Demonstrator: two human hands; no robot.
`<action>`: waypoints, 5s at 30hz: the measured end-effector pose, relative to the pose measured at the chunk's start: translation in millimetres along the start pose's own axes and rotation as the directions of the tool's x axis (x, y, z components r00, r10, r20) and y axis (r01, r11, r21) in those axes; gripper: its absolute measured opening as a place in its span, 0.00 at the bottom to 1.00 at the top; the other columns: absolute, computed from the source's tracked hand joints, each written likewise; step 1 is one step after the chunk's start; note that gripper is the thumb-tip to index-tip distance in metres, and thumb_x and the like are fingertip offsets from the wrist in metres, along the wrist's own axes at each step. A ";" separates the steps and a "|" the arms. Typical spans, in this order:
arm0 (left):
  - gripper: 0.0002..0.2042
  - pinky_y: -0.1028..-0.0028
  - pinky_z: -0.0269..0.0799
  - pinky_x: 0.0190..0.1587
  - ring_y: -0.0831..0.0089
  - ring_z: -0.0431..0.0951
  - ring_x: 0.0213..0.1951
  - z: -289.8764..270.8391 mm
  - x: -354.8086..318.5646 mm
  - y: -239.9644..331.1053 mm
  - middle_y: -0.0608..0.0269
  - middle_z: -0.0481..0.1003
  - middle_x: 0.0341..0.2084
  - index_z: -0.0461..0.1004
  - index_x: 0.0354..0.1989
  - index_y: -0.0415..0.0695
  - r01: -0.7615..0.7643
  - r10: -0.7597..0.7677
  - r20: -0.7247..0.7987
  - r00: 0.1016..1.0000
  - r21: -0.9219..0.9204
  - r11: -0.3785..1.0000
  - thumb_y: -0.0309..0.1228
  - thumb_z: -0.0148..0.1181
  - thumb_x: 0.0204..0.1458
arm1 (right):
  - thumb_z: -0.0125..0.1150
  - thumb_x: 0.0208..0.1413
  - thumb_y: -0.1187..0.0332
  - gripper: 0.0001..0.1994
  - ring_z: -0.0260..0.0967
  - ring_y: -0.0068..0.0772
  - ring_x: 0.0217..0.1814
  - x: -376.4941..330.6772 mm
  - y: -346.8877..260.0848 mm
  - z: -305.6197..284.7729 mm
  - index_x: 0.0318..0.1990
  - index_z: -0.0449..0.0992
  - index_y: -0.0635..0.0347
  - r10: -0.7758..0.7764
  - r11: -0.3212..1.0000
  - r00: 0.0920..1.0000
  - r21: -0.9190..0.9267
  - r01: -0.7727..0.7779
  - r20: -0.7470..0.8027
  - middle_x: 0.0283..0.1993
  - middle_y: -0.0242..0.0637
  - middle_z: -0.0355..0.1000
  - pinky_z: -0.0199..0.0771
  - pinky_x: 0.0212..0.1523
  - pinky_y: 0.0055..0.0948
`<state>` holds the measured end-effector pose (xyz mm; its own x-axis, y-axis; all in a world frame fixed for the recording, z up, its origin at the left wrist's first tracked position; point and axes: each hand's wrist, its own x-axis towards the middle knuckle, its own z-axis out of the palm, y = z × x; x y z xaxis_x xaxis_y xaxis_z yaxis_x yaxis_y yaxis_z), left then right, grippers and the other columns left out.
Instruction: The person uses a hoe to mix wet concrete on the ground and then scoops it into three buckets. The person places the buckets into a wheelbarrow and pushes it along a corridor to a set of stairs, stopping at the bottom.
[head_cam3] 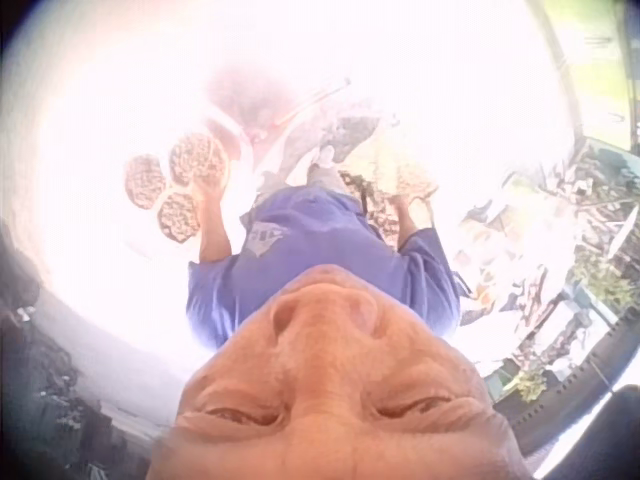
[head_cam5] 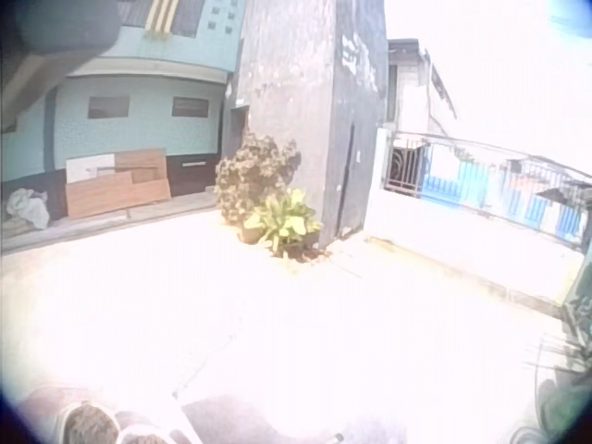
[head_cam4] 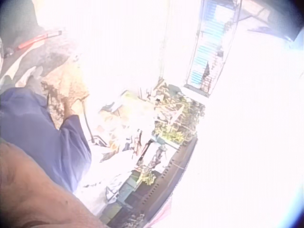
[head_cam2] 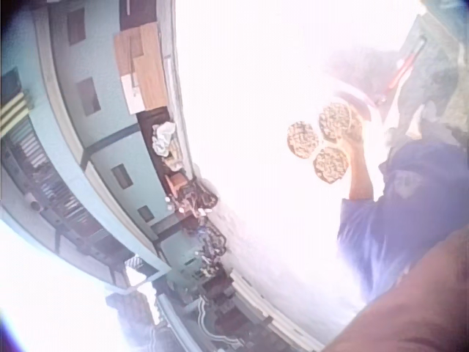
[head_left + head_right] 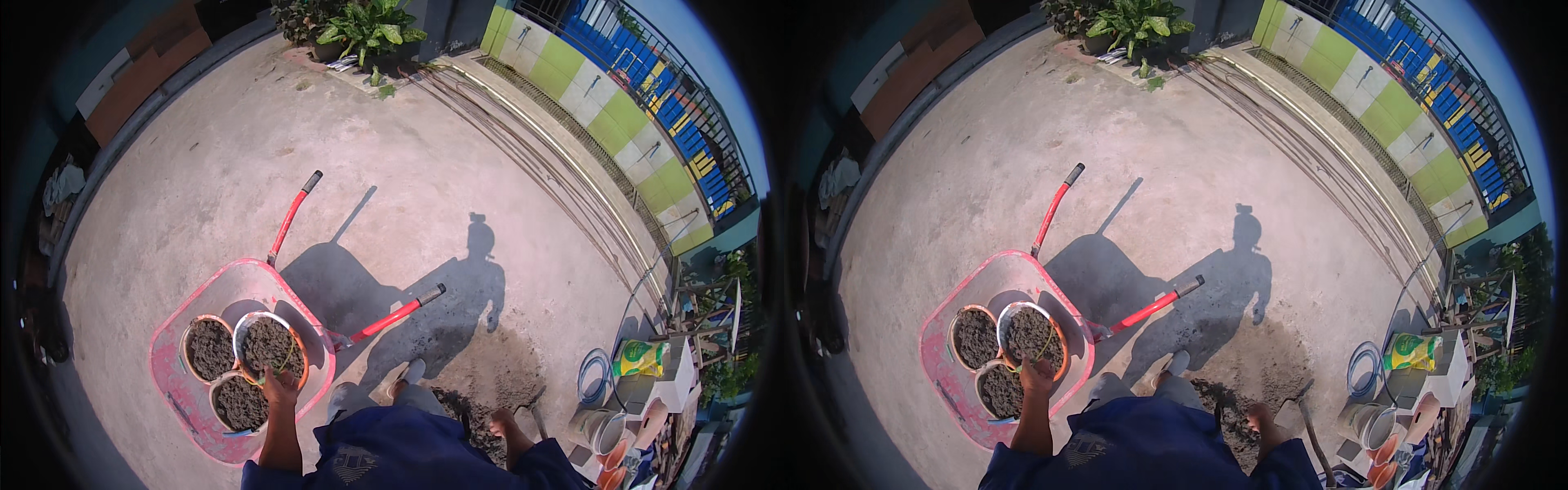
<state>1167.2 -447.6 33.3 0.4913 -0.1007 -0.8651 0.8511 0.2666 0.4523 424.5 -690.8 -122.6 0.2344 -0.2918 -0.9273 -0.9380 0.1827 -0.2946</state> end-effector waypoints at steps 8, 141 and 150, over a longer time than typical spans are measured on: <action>0.25 0.63 0.75 0.32 0.60 0.77 0.38 56.0 2.1 -133.1 0.51 0.70 0.45 0.64 0.54 0.38 -0.354 -0.040 0.393 0.919 0.863 0.361 0.44 0.53 0.55 | 0.47 0.59 0.59 0.12 0.73 0.42 0.32 -44.7 -169.1 -84.1 0.39 0.68 0.57 0.432 0.536 0.900 0.820 -0.202 -0.061 0.34 0.44 0.73 0.75 0.28 0.40; 0.18 0.59 0.72 0.36 0.58 0.76 0.35 295.6 111.0 60.8 0.51 0.74 0.36 0.65 0.49 0.39 0.001 0.045 -0.348 0.937 0.130 0.992 0.39 0.53 0.56 | 0.56 0.57 0.59 0.15 0.71 0.28 0.26 244.4 -1080.1 -266.2 0.44 0.74 0.60 -0.380 0.894 0.919 -0.213 0.394 0.102 0.30 0.36 0.74 0.72 0.22 0.30; 0.17 0.62 0.71 0.24 0.59 0.74 0.22 305.1 151.6 45.6 0.51 0.73 0.30 0.66 0.45 0.40 -0.062 0.119 -0.298 0.947 0.195 0.979 0.40 0.51 0.55 | 0.60 0.53 0.62 0.14 0.67 0.24 0.19 289.3 -1077.6 -332.1 0.31 0.75 0.68 -0.545 0.818 0.812 -0.077 0.569 0.211 0.23 0.36 0.72 0.69 0.22 0.26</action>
<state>1337.0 -743.1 -11.2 0.5114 0.2221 -0.8302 0.8390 0.0801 0.5382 1418.3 -1283.9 3.2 0.7551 -0.1387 -0.6407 -0.6539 -0.0886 -0.7514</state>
